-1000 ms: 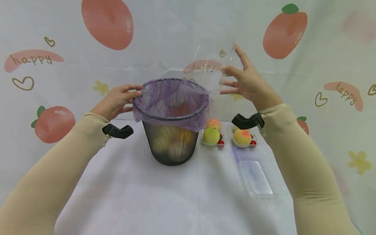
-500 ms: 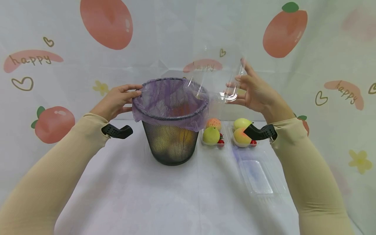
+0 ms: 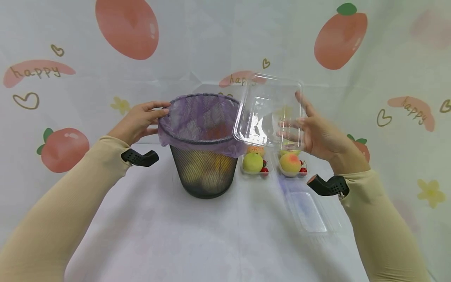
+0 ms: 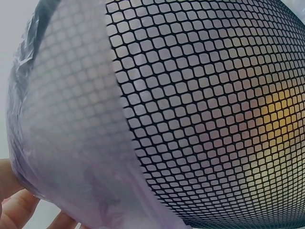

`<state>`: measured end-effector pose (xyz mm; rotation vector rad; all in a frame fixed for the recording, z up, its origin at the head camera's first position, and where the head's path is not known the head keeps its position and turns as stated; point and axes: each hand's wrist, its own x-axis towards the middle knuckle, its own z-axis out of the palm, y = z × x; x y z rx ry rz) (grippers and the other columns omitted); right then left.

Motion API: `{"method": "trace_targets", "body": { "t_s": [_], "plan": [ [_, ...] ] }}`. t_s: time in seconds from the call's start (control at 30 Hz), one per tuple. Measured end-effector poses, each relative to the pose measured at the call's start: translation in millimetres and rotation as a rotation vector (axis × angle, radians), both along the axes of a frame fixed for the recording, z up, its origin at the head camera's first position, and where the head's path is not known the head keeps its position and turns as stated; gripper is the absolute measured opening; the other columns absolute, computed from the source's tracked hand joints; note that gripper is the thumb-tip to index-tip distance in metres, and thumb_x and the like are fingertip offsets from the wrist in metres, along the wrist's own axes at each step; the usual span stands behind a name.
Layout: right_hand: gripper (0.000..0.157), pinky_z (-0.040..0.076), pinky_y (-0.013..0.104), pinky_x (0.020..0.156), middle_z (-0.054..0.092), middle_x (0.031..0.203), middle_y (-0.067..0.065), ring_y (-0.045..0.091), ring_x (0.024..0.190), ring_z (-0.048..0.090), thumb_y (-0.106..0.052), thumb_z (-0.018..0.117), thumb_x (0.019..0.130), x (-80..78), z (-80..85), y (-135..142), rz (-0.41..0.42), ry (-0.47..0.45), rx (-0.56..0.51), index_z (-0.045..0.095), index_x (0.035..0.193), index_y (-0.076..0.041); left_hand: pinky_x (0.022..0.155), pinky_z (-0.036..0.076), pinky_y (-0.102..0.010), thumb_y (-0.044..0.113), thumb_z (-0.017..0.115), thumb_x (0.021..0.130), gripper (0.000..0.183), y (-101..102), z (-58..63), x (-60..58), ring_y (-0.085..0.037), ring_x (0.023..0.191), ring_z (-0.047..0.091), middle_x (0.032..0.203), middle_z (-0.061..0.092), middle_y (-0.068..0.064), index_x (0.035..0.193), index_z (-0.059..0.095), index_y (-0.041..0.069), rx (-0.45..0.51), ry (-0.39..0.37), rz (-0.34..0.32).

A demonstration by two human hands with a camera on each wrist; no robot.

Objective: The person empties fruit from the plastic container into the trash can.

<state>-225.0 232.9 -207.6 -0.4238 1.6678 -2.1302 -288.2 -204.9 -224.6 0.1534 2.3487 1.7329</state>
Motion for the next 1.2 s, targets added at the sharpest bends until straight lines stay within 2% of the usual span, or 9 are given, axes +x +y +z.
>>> {"method": "trace_targets", "body": {
  "t_s": [0.07, 0.27, 0.5, 0.67, 0.9, 1.07, 1.2],
  "plan": [
    [0.071, 0.059, 0.040, 0.077, 0.011, 0.150, 0.022, 0.023, 0.104, 0.067, -0.010, 0.036, 0.102, 5.0, -5.0, 3, 0.026, 0.002, -0.016, 0.009, 0.148, -0.057, 0.086, 0.049, -0.023, 0.036, 0.055, 0.099, 0.055, -1, -0.5, -0.1, -0.003, 0.096, 0.058, 0.120, 0.051, 0.007, 0.149, 0.037, 0.021, -0.001, 0.002, 0.001],
    [0.076, 0.057, 0.043, 0.082, 0.035, 0.134, 0.017, 0.027, 0.104, 0.067, -0.002, 0.034, 0.101, 19.5, -25.2, 19, 0.138, 0.039, -0.095, 0.003, 0.151, -0.050, 0.085, 0.050, -0.022, 0.037, 0.056, 0.098, 0.056, -4, -1.1, -0.7, -0.003, 0.097, 0.058, 0.121, 0.051, 0.007, 0.148, 0.038, 0.020, 0.009, 0.007, 0.008],
    [0.077, 0.053, 0.050, 0.087, 0.032, 0.140, 0.014, 0.031, 0.112, 0.064, 0.000, 0.029, 0.102, 35.5, -46.3, 35, 0.237, 0.040, -0.086, -0.002, 0.151, -0.049, 0.084, 0.050, -0.021, 0.037, 0.056, 0.098, 0.056, -3, -0.3, 0.3, -0.003, 0.098, 0.058, 0.121, 0.051, 0.007, 0.148, 0.038, 0.020, 0.014, 0.003, 0.015],
    [0.077, 0.051, 0.054, 0.088, 0.039, 0.137, 0.010, 0.032, 0.117, 0.061, 0.001, 0.031, 0.102, 44.7, -60.9, 45, 0.283, 0.059, -0.062, -0.004, 0.152, -0.047, 0.085, 0.050, -0.022, 0.034, 0.056, 0.098, 0.054, -3, 0.3, 1.4, -0.003, 0.093, 0.059, 0.115, 0.054, 0.009, 0.148, 0.039, 0.020, 0.018, 0.003, 0.013],
    [0.082, 0.049, 0.056, 0.090, 0.042, 0.133, 0.011, 0.033, 0.122, 0.057, 0.009, 0.028, 0.100, 56.9, -90.6, 51, 0.411, 0.043, -0.148, -0.006, 0.152, -0.044, 0.085, 0.050, -0.022, 0.035, 0.056, 0.098, 0.055, -1, 0.8, 1.9, -0.003, 0.094, 0.059, 0.117, 0.053, 0.008, 0.148, 0.038, 0.020, 0.018, 0.004, 0.007],
    [0.081, 0.050, 0.057, 0.089, 0.045, 0.131, 0.011, 0.031, 0.120, 0.059, 0.006, 0.031, 0.101, 63.8, -111.2, 51, 0.377, -0.010, -0.082, -0.005, 0.153, -0.045, 0.086, 0.049, -0.022, 0.035, 0.056, 0.098, 0.054, 0, 0.2, 0.9, -0.004, 0.096, 0.059, 0.119, 0.052, 0.007, 0.148, 0.039, 0.020, 0.014, 0.005, 0.005],
    [0.082, 0.050, 0.057, 0.088, 0.047, 0.130, 0.010, 0.029, 0.117, 0.061, 0.000, 0.035, 0.102, 67.6, -127.1, 49, 0.313, -0.097, 0.005, -0.016, 0.152, -0.039, 0.086, 0.050, -0.022, 0.035, 0.055, 0.099, 0.053, 0, -0.5, 0.3, -0.004, 0.098, 0.058, 0.122, 0.051, 0.007, 0.147, 0.039, 0.020, 0.018, 0.003, 0.006]
  ]
}}
